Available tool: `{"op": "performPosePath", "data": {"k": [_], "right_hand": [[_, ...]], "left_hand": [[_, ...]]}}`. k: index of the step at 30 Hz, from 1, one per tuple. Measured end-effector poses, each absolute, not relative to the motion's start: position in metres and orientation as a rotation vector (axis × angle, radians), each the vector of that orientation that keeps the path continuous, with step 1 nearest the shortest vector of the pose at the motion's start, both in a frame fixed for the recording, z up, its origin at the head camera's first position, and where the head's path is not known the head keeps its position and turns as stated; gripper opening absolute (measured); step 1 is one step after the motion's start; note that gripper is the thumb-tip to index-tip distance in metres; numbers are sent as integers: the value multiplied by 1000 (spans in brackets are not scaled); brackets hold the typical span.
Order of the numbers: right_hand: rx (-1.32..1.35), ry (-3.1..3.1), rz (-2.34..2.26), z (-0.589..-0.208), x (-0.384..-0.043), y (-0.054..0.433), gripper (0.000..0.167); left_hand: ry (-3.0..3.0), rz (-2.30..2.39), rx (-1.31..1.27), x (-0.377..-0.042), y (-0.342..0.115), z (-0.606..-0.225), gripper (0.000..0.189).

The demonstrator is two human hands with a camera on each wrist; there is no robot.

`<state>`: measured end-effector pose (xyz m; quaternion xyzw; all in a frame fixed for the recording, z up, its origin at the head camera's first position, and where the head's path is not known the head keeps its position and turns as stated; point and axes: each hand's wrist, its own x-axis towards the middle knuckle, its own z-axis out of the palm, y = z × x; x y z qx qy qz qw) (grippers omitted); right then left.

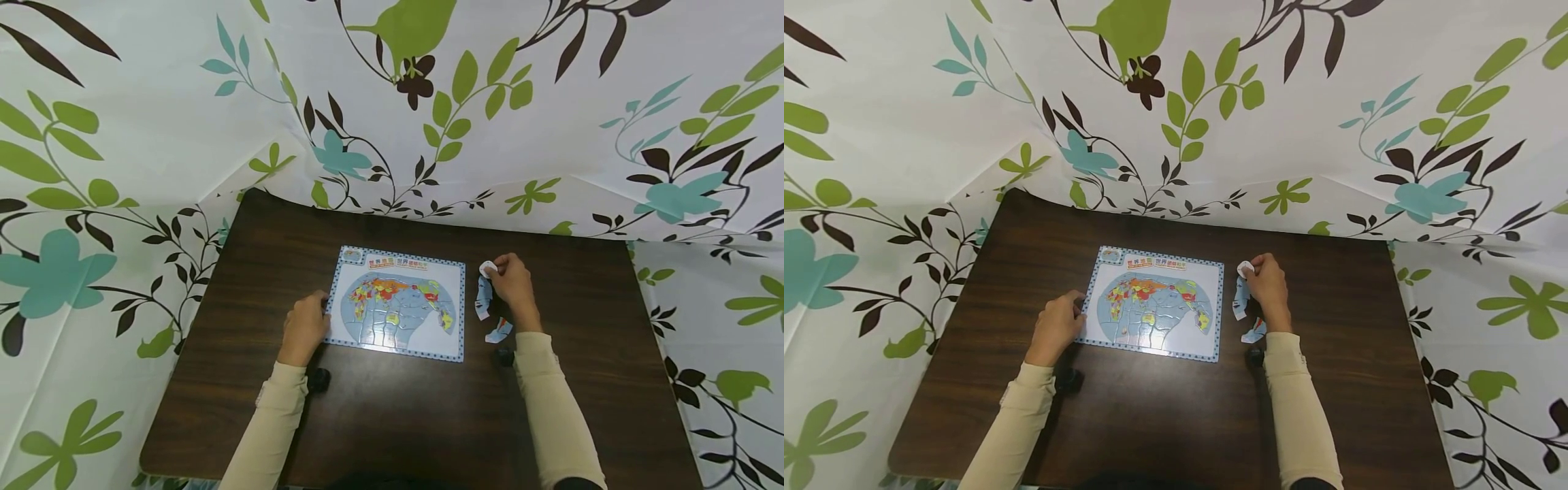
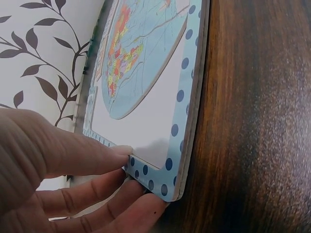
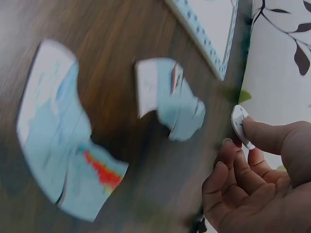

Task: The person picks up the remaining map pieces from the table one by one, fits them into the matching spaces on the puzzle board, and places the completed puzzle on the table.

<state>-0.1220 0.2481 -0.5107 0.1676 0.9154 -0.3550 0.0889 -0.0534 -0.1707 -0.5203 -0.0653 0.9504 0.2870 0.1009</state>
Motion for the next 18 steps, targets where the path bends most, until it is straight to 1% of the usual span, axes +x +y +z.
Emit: {"op": "performPosePath", "data": {"k": [11, 18], "right_hand": [[448, 2692, -1087, -512, -136, 205, 35], [440, 2691, -1024, -513, -136, 182, 32]], "left_hand": [[2791, 833, -199, -54, -173, -521, 38], [2793, 841, -188, -53, -173, -523, 39]]}}
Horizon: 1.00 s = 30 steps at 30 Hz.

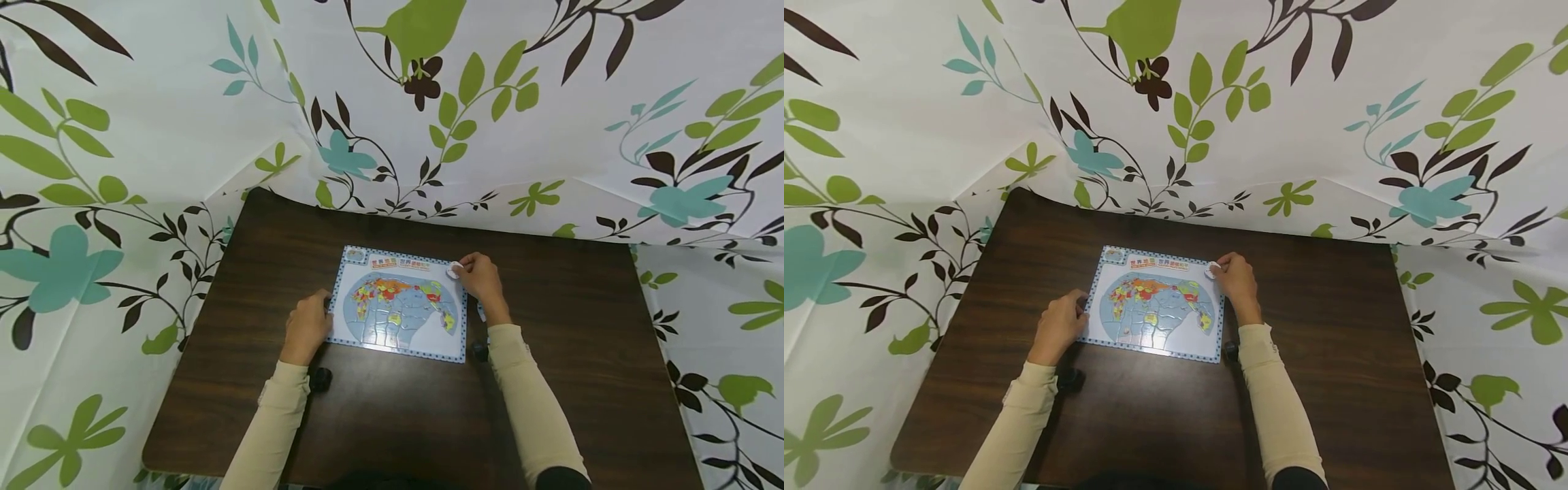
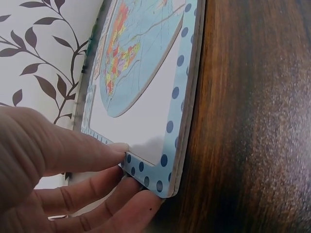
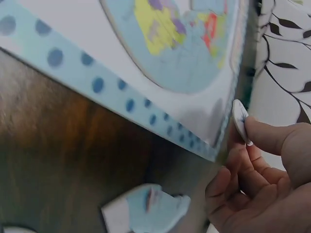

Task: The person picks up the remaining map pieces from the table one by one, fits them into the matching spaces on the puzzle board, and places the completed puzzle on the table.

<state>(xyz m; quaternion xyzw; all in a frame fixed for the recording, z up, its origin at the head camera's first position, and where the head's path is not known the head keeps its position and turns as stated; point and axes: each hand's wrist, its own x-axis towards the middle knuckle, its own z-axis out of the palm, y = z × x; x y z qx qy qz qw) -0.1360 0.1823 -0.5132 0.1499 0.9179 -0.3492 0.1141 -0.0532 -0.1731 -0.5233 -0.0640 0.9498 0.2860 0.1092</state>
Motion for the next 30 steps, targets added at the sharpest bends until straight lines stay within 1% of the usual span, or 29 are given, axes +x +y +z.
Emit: {"op": "performPosePath", "data": {"k": [6, 11, 21, 30], "right_hand": [[465, 2707, -1001, -530, -133, 182, 30], [438, 2767, -972, -535, -132, 182, 31], [423, 2782, -925, -535, -132, 183, 26], [428, 2771, -962, -528, -133, 187, 28]], "left_hand": [[2806, 840, -167, -52, -171, -526, 38], [2798, 837, -178, -52, -171, -525, 37], [2798, 842, -180, -52, -170, -524, 37], [2810, 845, -187, -52, -173, -524, 37]]}}
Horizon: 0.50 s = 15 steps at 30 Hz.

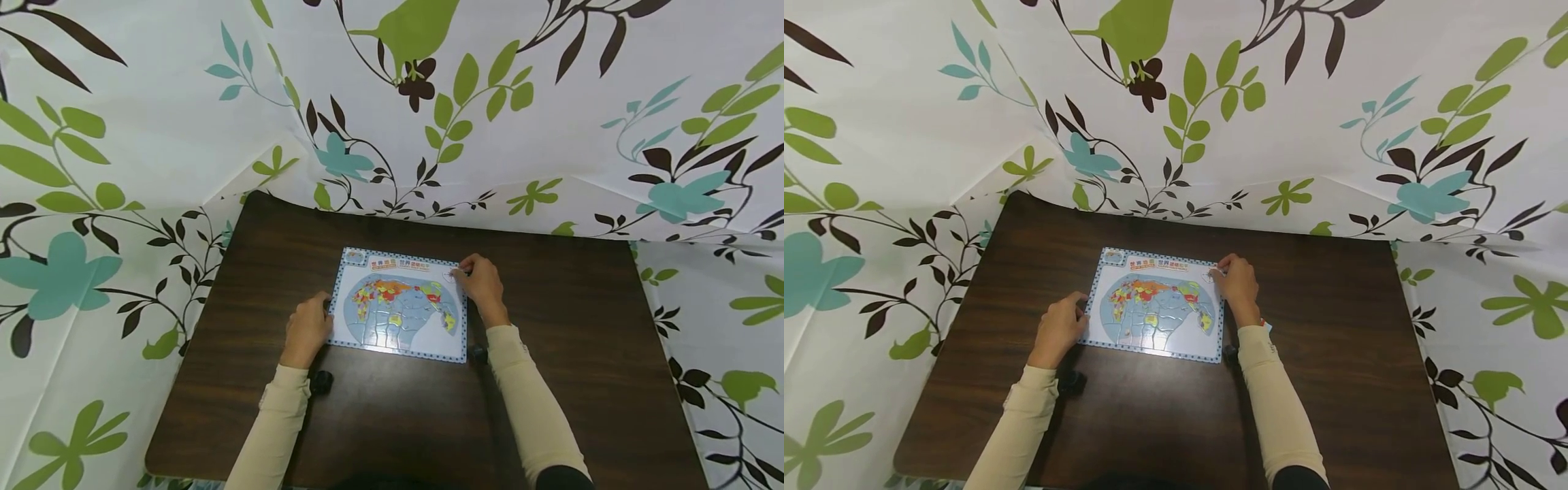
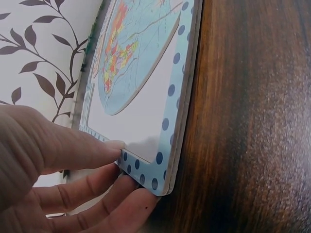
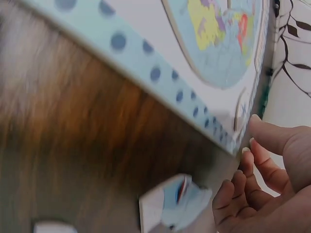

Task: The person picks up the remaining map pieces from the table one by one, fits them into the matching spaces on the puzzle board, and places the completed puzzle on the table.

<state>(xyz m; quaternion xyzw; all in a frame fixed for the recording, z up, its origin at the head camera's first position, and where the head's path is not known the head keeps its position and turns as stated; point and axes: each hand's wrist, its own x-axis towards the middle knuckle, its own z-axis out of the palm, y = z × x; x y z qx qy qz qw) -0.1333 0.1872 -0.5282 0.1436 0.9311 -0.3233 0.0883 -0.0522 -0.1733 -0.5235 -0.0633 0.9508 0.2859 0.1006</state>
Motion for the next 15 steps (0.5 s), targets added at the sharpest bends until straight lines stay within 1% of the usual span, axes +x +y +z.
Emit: {"op": "performPosePath", "data": {"k": [6, 15], "right_hand": [[456, 2776, -980, -519, -130, 208, 28], [567, 2725, -900, -519, -117, 248, 40]], "left_hand": [[2803, 844, -190, -53, -175, -524, 38], [2792, 858, -182, -52, -174, -527, 39]]}}
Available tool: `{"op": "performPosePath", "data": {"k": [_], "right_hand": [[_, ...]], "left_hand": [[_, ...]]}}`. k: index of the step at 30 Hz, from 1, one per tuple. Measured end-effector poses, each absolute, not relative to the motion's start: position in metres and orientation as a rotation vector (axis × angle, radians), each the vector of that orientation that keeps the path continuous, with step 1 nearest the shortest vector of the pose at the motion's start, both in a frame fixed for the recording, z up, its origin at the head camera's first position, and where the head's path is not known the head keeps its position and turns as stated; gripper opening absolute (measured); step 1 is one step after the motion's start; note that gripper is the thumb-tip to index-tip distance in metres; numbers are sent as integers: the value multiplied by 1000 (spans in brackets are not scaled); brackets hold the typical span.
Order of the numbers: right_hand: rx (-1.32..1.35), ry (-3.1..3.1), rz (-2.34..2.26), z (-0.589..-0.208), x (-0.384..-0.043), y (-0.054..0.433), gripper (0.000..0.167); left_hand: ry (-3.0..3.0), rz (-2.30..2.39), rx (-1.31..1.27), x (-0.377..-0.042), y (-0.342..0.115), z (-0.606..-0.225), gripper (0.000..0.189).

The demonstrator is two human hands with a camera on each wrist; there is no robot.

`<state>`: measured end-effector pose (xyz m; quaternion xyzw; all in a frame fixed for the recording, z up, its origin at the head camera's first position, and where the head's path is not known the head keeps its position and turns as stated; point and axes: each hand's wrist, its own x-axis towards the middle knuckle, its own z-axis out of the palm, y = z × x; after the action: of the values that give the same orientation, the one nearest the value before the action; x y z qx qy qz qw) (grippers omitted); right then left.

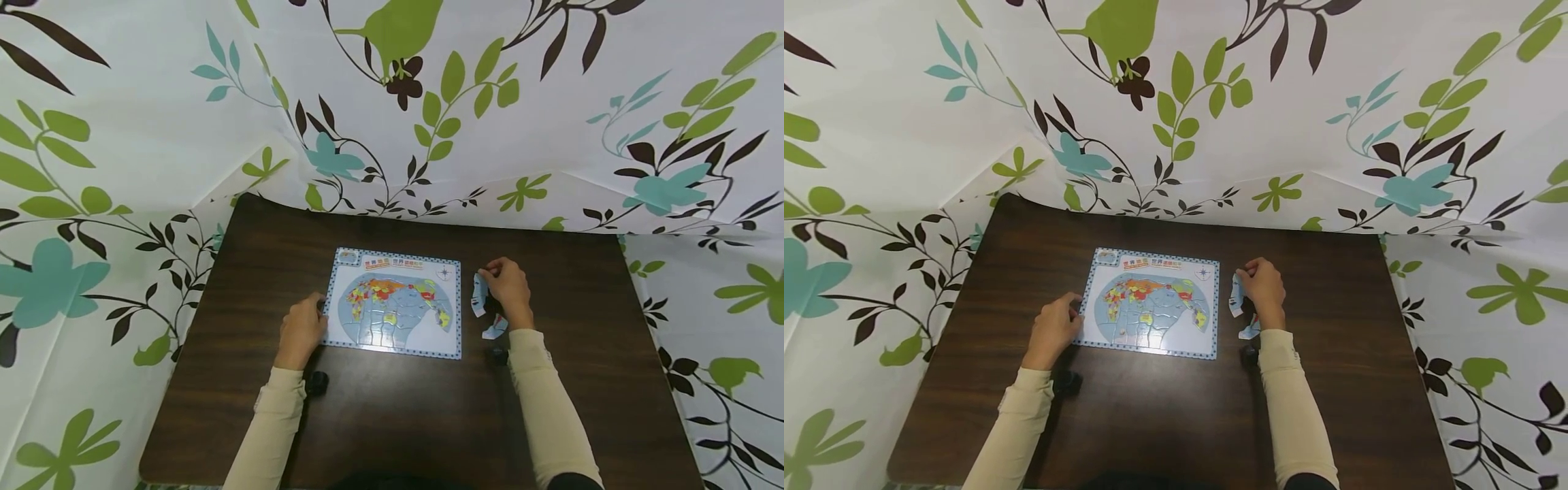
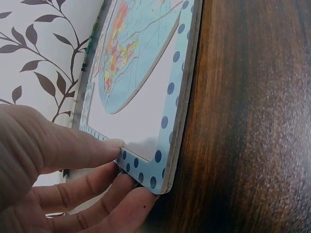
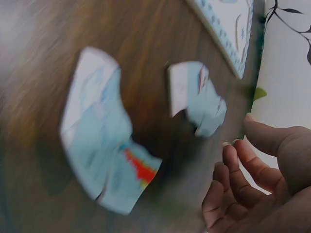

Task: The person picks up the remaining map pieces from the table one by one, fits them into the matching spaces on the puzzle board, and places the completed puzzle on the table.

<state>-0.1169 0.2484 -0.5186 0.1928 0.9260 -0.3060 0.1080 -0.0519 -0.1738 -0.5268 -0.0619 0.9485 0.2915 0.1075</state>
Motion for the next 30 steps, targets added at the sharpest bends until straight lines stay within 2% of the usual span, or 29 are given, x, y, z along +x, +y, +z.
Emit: {"op": "performPosePath", "data": {"k": [19, 30], "right_hand": [[611, 2748, -743, -526, -102, 237, 60], [655, 2745, -735, -529, -98, 237, 54]], "left_hand": [[2808, 849, -167, -53, -176, -525, 40], [2774, 865, -189, -51, -173, -526, 40]]}}
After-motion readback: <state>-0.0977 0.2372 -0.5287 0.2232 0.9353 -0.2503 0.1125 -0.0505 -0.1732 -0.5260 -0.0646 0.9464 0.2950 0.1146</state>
